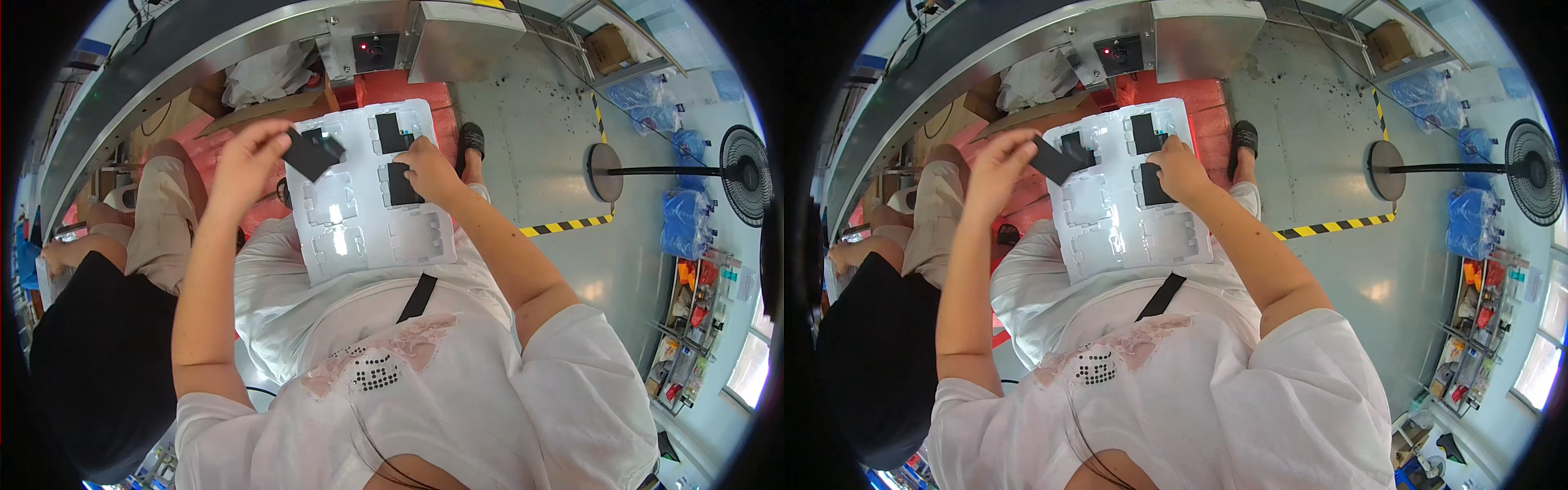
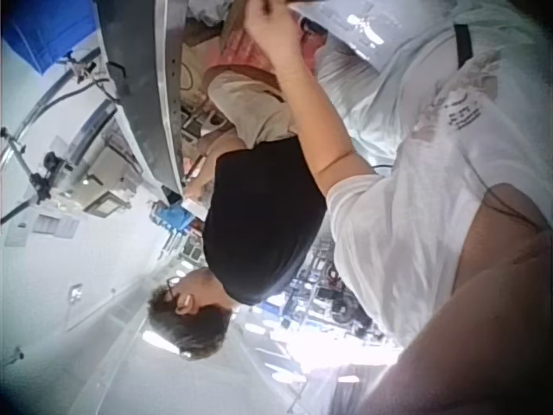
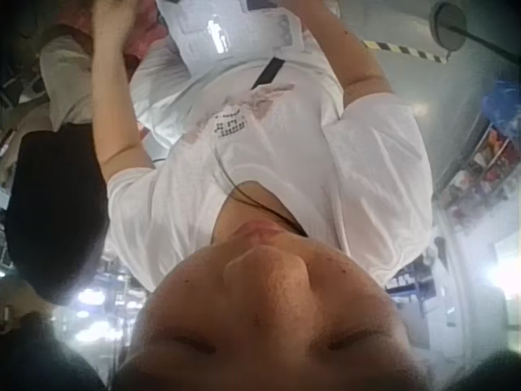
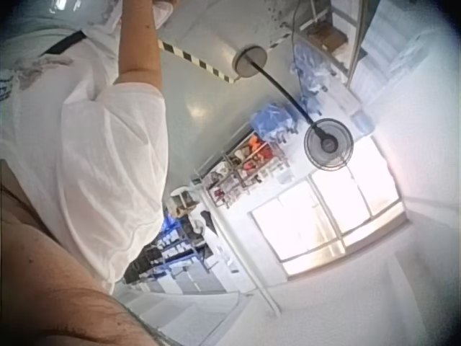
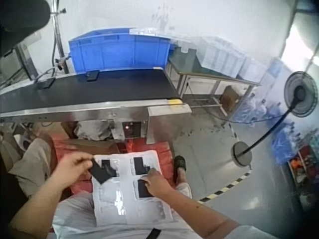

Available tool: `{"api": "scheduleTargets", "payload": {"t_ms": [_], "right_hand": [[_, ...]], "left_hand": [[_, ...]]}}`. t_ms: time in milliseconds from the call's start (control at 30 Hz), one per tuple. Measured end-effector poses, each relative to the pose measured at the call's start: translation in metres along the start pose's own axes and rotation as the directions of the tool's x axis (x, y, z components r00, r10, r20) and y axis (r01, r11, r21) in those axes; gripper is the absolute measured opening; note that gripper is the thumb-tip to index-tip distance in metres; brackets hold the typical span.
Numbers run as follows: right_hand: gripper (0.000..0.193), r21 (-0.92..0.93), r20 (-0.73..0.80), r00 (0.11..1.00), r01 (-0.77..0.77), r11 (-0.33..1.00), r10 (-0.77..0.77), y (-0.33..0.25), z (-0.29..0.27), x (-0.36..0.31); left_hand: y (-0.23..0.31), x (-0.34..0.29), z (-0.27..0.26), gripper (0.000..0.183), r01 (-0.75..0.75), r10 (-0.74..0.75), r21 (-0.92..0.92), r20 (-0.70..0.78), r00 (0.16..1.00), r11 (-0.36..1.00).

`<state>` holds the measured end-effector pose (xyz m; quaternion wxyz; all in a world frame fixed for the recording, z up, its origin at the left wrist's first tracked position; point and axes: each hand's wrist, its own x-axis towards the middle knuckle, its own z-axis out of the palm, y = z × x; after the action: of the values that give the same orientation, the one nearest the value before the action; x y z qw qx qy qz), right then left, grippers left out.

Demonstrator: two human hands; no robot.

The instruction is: Picking up black plastic components from a conveyor belt and placing them into white plastic sorting trays.

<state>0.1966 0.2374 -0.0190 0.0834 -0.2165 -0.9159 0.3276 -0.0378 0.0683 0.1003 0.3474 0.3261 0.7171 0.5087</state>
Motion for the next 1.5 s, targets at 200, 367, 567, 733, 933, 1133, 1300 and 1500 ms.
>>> {"api": "scheduleTargets", "payload": {"t_ms": [200,367,567,733,933,1133,1300,1500], "right_hand": [[0.038,-0.276,0.075,0.986,0.161,0.948,-0.145,-0.041,0.009,-0.053],[0.043,-0.496,0.103,0.948,0.312,0.81,-0.302,-0.031,0.02,-0.1],[0.04,-0.254,0.127,0.959,0.28,0.926,-0.255,-0.027,0.005,-0.08],[0.038,-0.173,0.051,0.963,0.271,0.947,-0.266,-0.026,0.006,-0.071],[0.036,-0.184,0.015,0.95,0.308,0.933,-0.311,-0.025,0.008,-0.068],[0.032,-0.229,-0.377,0.781,0.442,0.867,-0.497,-0.102,-0.063,0.01],[0.031,-0.583,-0.727,0.308,0.195,0.789,-0.614,-0.107,-0.179,0.159],[0.054,-0.134,-0.366,0.82,-0.515,0.847,0.441,0.017,-0.259,0.29]], "left_hand": [[-0.091,-0.014,0.03,0.021,-0.052,0.012,0.233,0.17,0.985,0.971],[-0.112,-0.031,0.049,0.026,-0.239,0.165,0.488,0.19,0.968,0.84],[-0.115,-0.058,0.075,0.05,-0.311,0.393,0.702,0.048,0.918,0.64],[-0.122,-0.068,0.066,0.053,-0.375,0.36,0.761,0.199,0.912,0.529],[-0.13,-0.07,0.054,0.056,-0.469,0.332,0.695,0.334,0.882,0.545],[-0.129,-0.058,0.081,0.052,-0.333,0.4,0.738,0.093,0.912,0.587],[-0.115,-0.064,0.067,0.051,-0.221,0.342,0.747,-0.009,0.94,0.626],[-0.041,-0.031,0.066,0.037,-0.261,0.432,0.628,-0.132,0.892,0.733]]}}
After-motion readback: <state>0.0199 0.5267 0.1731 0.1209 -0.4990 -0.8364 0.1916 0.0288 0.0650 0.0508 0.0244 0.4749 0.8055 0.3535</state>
